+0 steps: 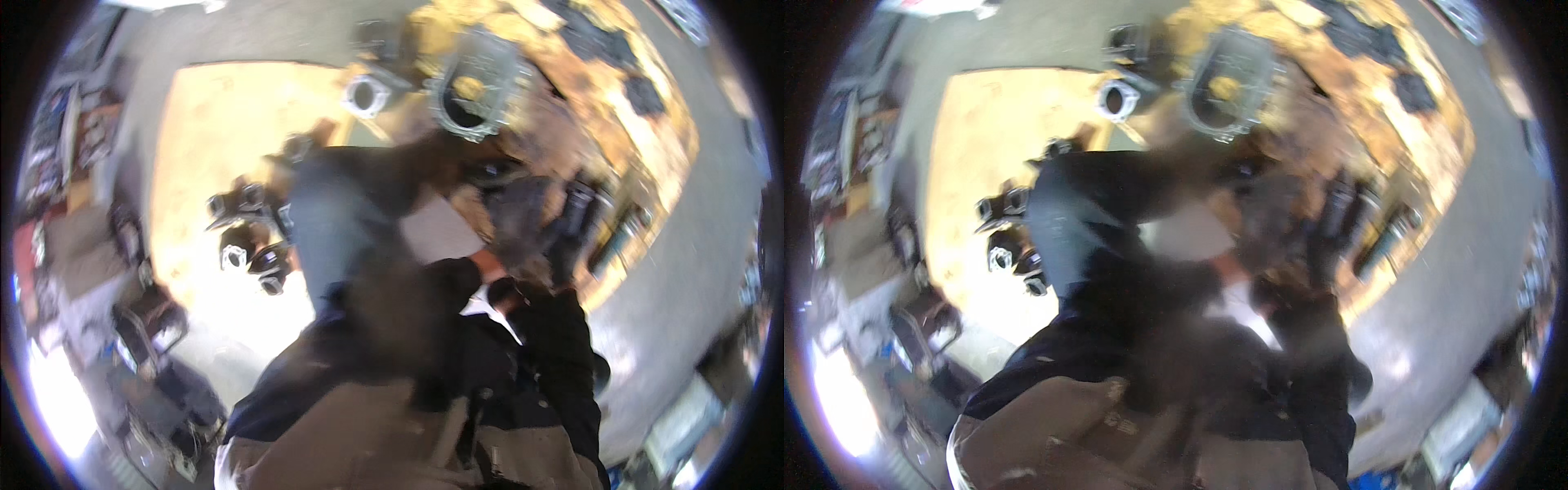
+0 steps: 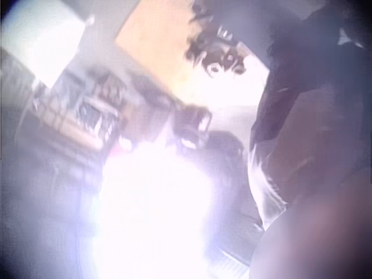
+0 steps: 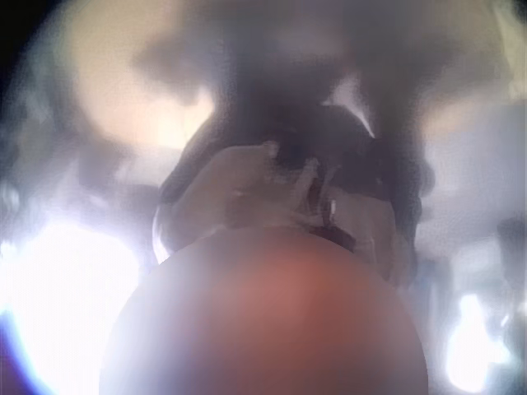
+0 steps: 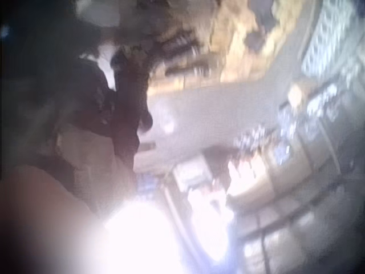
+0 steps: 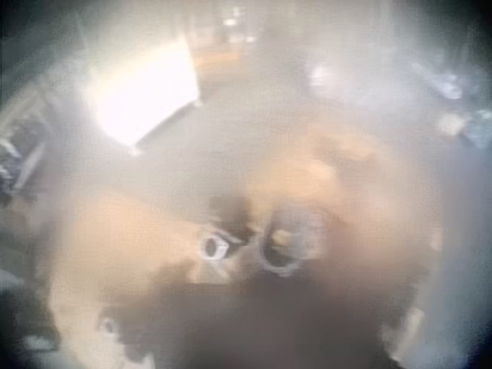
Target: The person sits on the floor and uses a handheld rotary tool to grind and polish several metal engine parts. They repeatedly pick up each part, grind its surfaces, inspect it, and place it back on the wooden board.
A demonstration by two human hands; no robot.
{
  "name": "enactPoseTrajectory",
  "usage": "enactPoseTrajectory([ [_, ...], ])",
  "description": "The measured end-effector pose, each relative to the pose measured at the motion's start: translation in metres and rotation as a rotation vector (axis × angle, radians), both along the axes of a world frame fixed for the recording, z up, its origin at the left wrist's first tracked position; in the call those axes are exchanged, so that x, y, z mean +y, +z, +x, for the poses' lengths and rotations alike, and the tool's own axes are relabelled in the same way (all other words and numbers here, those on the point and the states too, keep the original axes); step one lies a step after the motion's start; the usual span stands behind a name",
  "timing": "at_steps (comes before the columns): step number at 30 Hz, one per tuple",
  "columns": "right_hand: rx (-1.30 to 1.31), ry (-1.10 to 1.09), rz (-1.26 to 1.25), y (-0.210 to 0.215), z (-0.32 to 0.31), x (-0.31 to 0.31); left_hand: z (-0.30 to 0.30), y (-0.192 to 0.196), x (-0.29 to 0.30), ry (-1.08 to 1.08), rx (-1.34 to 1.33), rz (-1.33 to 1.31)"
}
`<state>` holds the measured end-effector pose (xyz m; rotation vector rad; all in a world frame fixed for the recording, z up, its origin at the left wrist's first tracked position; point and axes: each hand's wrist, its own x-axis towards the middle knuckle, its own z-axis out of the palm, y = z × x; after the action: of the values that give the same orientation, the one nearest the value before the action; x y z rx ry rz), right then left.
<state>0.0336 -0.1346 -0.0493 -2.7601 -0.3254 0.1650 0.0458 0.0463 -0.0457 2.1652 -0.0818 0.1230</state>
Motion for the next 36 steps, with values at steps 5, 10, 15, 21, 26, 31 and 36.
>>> enactPoseTrajectory([
  [5,-0.035,0.102,-0.568,-0.116,0.015,-0.068,0.039,0.031,0.04,0.049,0.18,0.332],
  [10,-0.102,0.131,-0.684,-0.167,0.01,-0.091,0.059,0.022,0.054,-0.092,0.308,0.292],
  [15,-0.005,-0.111,-0.265,-0.152,0.014,-0.097,0.053,0.004,0.063,-0.111,0.204,0.16],
  [21,-0.088,-0.281,-0.034,-0.05,-0.006,-0.055,0.03,0.058,0.086,0.041,-0.029,-0.419],
  [26,-0.002,-0.313,0.264,0.048,-0.038,-0.001,0.025,0.182,0.115,-0.319,-0.109,-1.085],
  [31,0.302,-0.407,0.946,0.089,-0.09,0.043,0.012,0.268,0.142,-0.298,-0.109,-1.561],
  [36,0.071,0.109,0.069,0.063,-0.134,0.062,-0.021,0.298,0.186,-0.146,0.017,-1.816],
])
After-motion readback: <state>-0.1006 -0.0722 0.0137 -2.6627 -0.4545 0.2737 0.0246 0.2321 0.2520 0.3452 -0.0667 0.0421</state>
